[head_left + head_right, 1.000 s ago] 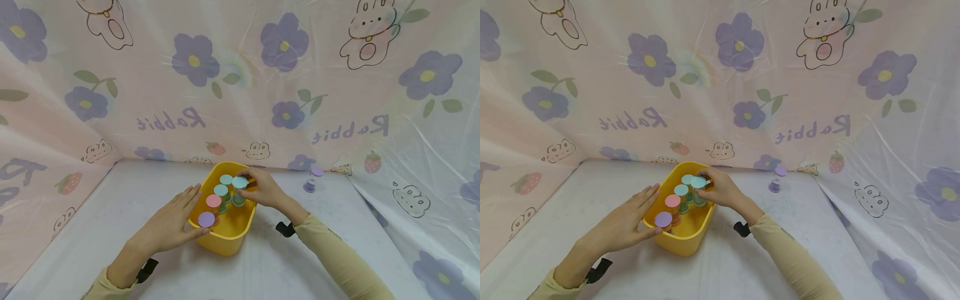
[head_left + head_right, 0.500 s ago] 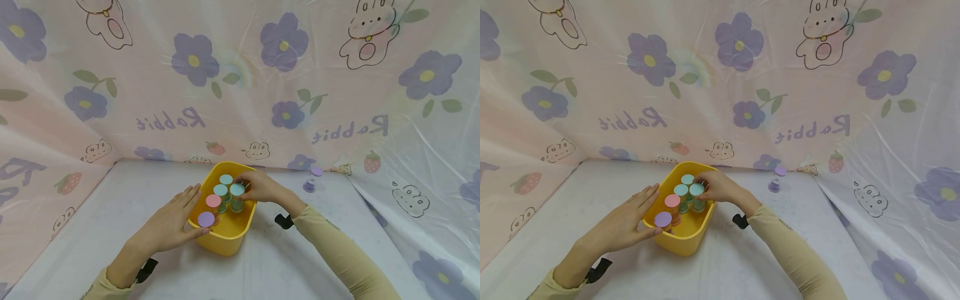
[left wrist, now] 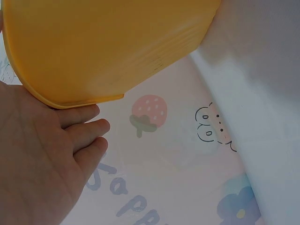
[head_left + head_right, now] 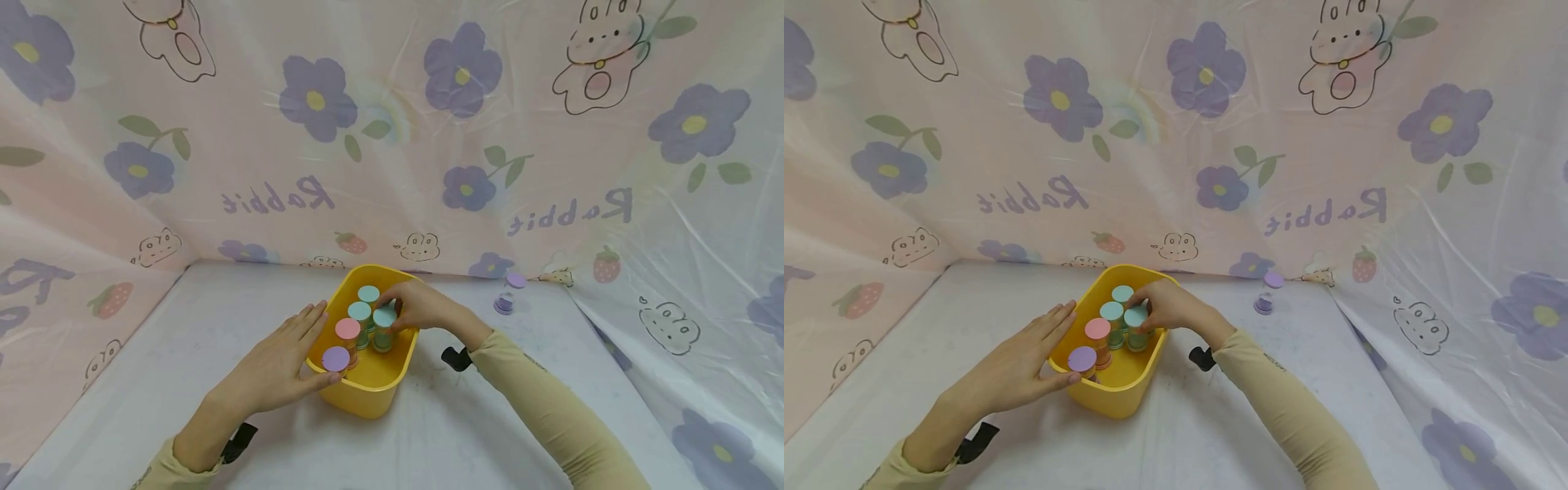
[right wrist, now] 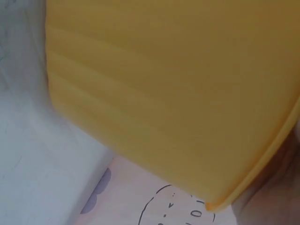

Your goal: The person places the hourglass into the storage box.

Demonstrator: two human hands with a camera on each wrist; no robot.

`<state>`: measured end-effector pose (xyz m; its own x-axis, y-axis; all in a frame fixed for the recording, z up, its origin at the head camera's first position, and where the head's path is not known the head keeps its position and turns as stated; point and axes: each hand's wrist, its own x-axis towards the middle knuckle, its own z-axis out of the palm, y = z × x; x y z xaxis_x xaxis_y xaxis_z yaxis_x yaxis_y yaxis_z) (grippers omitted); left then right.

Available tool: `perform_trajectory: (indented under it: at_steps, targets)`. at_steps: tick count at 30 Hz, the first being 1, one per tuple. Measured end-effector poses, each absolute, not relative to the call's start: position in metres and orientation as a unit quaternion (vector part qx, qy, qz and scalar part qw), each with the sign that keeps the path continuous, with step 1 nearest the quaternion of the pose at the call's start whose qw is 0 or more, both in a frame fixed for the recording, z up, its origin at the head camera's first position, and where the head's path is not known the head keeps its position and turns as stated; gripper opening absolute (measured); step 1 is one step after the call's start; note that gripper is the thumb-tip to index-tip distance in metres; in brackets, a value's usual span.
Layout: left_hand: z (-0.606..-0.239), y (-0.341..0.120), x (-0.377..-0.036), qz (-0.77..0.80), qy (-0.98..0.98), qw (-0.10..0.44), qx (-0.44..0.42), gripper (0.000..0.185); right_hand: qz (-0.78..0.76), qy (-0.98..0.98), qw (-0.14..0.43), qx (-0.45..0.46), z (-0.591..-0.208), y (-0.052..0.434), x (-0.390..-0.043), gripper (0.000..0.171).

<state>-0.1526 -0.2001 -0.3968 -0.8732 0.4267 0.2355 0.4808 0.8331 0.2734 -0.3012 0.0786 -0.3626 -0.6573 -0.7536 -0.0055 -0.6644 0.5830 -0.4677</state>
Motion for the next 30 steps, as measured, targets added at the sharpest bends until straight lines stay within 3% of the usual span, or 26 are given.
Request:
perform_trajectory:
  at_steps: [30]
  targets:
    - [-0.3956, -0.2002, -0.1513, -0.168, -0.952, 0.085, -0.241, 0.102, -0.180, 0.900, 0.112, -0.381, -0.3607, 0.0715, -0.3009, 0.045]
